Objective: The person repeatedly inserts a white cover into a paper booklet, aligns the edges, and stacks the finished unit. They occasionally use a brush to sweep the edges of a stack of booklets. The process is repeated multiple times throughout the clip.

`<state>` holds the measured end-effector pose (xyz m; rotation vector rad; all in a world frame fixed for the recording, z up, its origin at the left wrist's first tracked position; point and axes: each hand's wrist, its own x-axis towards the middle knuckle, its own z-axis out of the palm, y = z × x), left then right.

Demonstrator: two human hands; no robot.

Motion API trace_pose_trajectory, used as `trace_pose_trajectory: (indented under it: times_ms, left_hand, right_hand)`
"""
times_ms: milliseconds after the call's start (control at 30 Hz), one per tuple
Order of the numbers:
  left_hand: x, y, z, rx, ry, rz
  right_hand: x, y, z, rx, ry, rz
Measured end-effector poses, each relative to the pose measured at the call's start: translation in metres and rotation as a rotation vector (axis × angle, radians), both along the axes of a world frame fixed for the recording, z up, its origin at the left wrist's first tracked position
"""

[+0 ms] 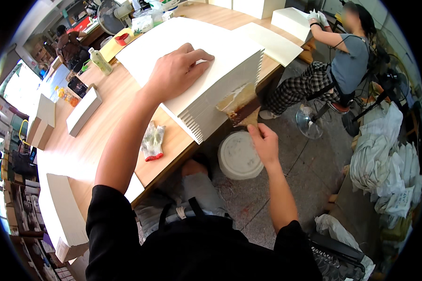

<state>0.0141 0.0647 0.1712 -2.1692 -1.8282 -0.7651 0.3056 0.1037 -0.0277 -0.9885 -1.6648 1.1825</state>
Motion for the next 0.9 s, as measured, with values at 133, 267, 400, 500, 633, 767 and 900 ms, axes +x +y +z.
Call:
trace_pose_trajectory:
  times_ms: [133,267,400,500,633,767,900]
  left_hand:
    - [0.000,-0.004,0.001,0.015,0.062,0.002]
    - [0.004,0.000,-0.002,0.029,0.066,-0.010]
    - [0.005,0.002,-0.002,-0.001,0.064,0.005]
    - [0.002,-0.001,-0.002,-0.039,0.038,0.011]
    - [0.000,-0.009,0.000,-0.040,0.063,0.053]
    - [0.004,0.003,-0.001,-0.025,0.070,-0.003]
    - [0.001,0.002,-0.008,-0.002,0.056,-0.004]
  right_hand:
    - [-0.005,-0.004,0.050,-0.018,0.095,0.105]
    - [-0.021,-0.002,0.004,0.161,-0.021,0.062]
    - [0.014,0.003,-0.008,0.060,-0.135,0.008]
    - [0.032,-0.006,0.030,0.030,0.183,0.082]
    - [0.029,-0.027,0.076,0.169,0.154,0.105]
    - [-0.016,-0.014,-0.007,0.614,-0.132,-0.002]
    - [0.012,0.002,-0.019,0.607,-0.161,0.010]
